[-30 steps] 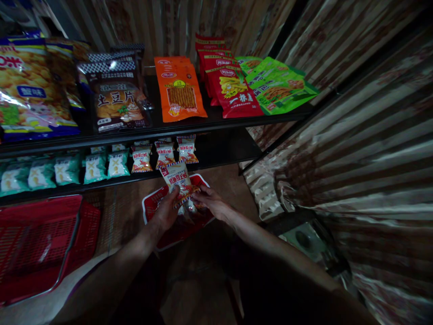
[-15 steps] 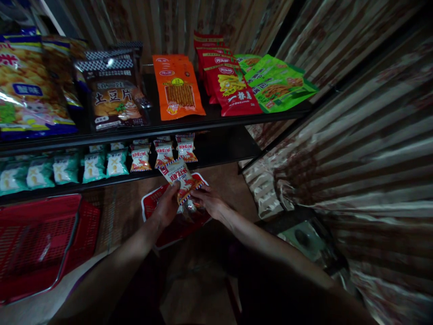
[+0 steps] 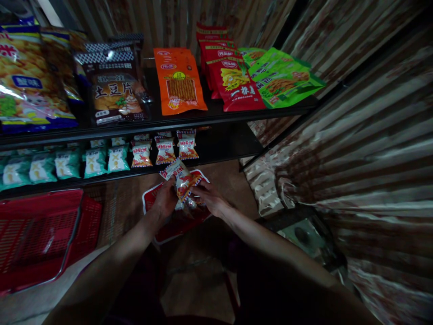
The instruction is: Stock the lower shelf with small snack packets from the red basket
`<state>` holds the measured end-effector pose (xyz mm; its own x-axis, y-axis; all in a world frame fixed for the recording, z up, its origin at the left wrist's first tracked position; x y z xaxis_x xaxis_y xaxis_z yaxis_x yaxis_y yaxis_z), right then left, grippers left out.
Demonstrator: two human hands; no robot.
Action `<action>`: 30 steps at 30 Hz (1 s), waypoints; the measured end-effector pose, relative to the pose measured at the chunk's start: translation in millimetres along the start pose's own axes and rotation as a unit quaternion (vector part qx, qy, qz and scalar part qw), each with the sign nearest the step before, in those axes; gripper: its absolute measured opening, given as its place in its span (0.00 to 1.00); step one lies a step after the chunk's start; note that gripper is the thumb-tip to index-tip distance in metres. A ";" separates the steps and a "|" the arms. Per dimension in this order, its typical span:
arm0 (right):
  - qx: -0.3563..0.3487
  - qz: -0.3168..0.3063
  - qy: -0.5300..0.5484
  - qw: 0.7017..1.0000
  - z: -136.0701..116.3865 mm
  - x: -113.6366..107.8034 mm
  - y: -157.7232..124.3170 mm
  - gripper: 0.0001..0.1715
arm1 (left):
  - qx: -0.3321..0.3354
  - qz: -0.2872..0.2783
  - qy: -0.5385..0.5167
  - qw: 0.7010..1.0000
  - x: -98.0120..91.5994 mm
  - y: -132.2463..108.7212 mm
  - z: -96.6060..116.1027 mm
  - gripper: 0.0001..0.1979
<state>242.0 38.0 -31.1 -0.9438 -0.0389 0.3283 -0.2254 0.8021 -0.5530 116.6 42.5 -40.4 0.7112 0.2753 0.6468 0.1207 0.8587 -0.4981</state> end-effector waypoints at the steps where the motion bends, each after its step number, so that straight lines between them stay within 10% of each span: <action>1: 0.001 -0.009 -0.008 1.000 0.1 1.4 -1.0 0.24 | -0.008 0.005 -0.002 1.000 0.5 -0.1 -0.6 0.22; 30: 0.020 -0.017 0.005 1.000 3.4 3.4 -7.1 0.19 | -0.023 0.066 -0.041 0.997 -8.6 -0.4 -1.1 0.19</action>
<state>239.5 30.1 -28.6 -0.9331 -0.0589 0.3547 -0.2663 0.7762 -0.5715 111.2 39.4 -46.5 0.6642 0.4199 0.6184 0.0633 0.7927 -0.6063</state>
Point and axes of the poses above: each hand's wrist, its own y-axis towards the middle knuckle, its own x-axis out of the palm, z = x × y, the point moved 6 cm from there along y, towards the middle knuckle, and after that the axes turned 5 degrees about x, right-handed, at the moved point
